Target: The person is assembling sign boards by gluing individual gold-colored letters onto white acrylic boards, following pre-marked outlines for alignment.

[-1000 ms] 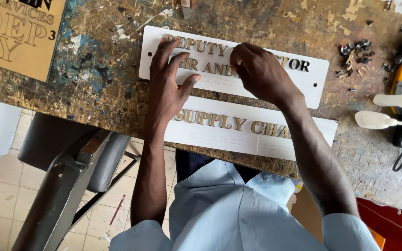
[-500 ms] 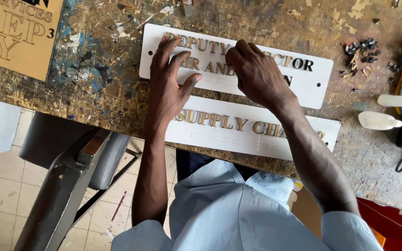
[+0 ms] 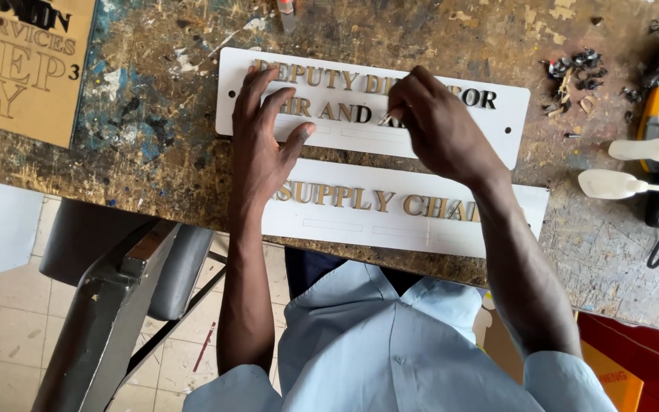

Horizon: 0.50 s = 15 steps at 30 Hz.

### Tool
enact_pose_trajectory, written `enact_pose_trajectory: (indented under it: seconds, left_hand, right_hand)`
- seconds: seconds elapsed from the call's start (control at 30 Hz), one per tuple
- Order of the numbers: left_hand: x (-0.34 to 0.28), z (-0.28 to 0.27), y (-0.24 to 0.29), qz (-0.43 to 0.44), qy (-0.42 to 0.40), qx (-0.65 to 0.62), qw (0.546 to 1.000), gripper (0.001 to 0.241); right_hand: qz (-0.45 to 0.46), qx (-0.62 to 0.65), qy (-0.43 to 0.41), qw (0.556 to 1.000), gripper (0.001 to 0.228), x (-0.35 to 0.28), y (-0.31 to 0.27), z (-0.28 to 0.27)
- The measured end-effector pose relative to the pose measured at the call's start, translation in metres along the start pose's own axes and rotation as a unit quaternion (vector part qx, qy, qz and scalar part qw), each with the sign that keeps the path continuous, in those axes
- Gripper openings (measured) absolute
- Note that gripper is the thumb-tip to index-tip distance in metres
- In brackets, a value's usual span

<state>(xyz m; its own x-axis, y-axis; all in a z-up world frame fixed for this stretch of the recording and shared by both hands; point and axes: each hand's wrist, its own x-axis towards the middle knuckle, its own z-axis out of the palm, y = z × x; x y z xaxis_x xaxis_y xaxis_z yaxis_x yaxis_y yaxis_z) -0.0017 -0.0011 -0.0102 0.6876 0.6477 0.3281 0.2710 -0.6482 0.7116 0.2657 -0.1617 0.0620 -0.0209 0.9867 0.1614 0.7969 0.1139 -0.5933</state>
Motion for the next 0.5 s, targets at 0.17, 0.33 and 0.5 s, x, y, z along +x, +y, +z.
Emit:
enact_pose_trajectory:
  seconds: [0.17,0.33,0.5]
  left_hand:
    - [0.009,-0.003,0.009,0.023,0.003,0.005,1.000,0.055]
    - [0.008,0.002,0.012,0.054,0.008,-0.009,0.998,0.055]
    - [0.006,0.004,0.017,0.010,-0.018,0.000,1.000,0.055]
  right_hand:
    - [0.155,0.099,0.179,0.966,0.041,-0.061,0.023,-0.037]
    - [0.195,0.112,0.426,0.876,0.009,-0.124,0.062,-0.052]
    - [0.197,0.067,0.515,0.831,0.009,-0.148,0.078,-0.052]
